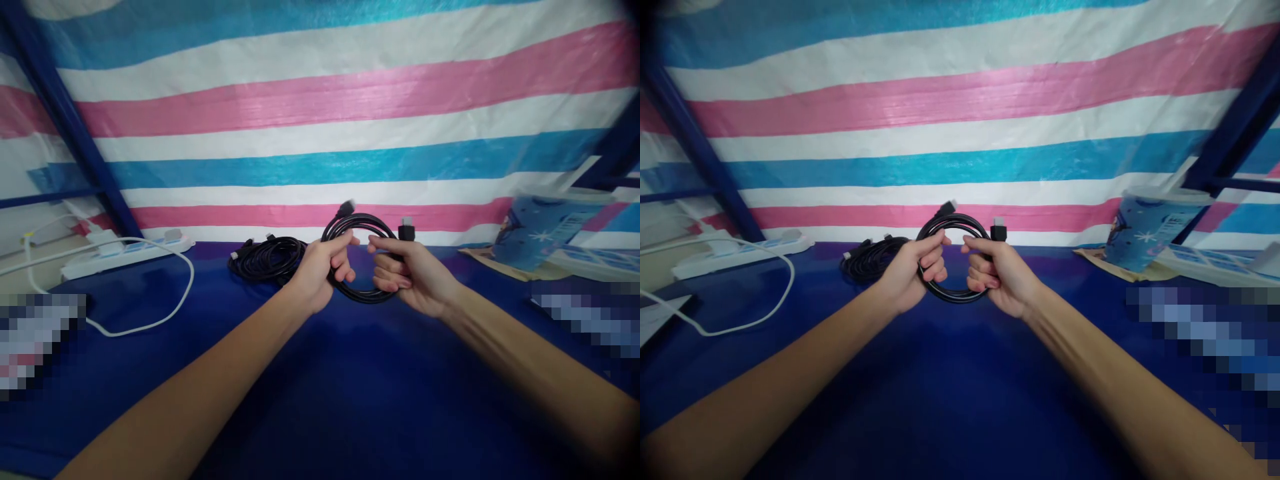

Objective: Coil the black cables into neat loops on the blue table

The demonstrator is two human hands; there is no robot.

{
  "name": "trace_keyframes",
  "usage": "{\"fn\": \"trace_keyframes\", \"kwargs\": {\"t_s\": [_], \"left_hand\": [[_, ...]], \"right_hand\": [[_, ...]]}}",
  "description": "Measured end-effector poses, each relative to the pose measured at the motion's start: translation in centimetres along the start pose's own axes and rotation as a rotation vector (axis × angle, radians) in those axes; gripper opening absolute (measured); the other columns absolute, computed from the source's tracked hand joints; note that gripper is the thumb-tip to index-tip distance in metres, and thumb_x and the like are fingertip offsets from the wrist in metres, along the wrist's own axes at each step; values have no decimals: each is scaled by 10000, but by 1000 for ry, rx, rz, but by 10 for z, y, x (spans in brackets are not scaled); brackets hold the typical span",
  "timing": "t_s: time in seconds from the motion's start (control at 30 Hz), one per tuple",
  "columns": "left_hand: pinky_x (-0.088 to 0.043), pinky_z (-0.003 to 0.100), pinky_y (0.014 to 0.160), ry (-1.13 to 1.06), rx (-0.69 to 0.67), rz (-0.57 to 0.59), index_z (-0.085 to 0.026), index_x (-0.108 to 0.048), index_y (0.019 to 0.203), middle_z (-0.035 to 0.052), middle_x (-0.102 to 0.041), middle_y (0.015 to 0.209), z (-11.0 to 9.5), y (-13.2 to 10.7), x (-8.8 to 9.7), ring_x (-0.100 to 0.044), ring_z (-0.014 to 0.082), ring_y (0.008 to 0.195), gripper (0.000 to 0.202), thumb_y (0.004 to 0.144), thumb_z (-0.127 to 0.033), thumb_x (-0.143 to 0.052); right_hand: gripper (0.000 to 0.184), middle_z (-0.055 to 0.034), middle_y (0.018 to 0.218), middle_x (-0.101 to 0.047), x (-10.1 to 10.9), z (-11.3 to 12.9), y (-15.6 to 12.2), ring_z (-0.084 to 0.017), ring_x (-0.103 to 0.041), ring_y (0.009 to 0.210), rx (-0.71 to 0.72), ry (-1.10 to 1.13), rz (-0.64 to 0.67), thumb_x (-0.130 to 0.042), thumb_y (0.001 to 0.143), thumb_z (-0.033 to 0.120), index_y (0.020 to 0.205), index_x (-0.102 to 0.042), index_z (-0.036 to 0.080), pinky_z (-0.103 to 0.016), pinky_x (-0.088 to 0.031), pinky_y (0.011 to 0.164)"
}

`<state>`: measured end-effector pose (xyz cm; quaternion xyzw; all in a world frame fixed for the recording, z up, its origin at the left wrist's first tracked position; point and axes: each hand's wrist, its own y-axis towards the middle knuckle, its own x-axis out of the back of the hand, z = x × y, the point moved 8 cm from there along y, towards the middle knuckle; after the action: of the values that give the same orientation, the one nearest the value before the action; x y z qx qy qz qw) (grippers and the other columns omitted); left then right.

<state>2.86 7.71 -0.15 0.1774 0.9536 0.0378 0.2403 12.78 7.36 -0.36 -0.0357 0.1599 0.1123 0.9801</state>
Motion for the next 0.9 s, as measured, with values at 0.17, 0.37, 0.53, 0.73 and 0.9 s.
{"fn": "trace_keyframes", "kwargs": {"t_s": [0.17, 0.37, 0.53, 0.73, 0.9], "left_hand": [[-289, 217, 414, 275, 197, 152, -153, -547, 717, -101, -194, 442, -1, -6, -7, -168, 32, 340, 184, 849, -280, -535], [-182, 215, 384, 335, 171, -88, -157, -501, 686, -103, -192, 424, 10, -6, 6, -138, 28, 340, 163, 835, -224, -504], [-150, 209, 365, 465, 206, 24, -165, -506, 657, -97, -201, 440, 10, -6, 3, -135, 22, 336, 166, 806, -234, -536], [-113, 210, 371, 432, 246, 174, -147, -539, 605, -96, -144, 444, 5, -4, -1, -102, 14, 343, 253, 809, -293, -568], [-159, 191, 364, 75, -18, 45, -155, -530, 678, -106, -147, 415, -21, -2, -1, -98, 23, 326, 196, 848, -252, -528]], "right_hand": [[214, 105, 378, -237, 3, 10, -4, -41, -188, 316, 80, -446, -28, -558, 838, 295, 668, -514, 173, -232, -342, 392], [222, -24, 507, -525, 7, 32, -6, -139, -460, 461, 479, -1269, -331, -481, 830, 282, 631, -489, 185, -286, -296, 480], [147, -22, 581, -577, -1, 26, -1, -131, -520, 519, 474, -1188, -126, -489, 778, 188, 648, -554, 169, -271, -346, 515], [117, -8, 605, -614, -8, 18, -2, -96, -544, 419, 224, -688, 204, -635, 740, 230, 668, -618, 139, -243, -408, 463], [120, 21, 526, -581, 4, 8, 3, -92, -546, 452, 165, -167, 11, -704, 722, 251, 737, -638, 152, -229, -468, 514]]}}
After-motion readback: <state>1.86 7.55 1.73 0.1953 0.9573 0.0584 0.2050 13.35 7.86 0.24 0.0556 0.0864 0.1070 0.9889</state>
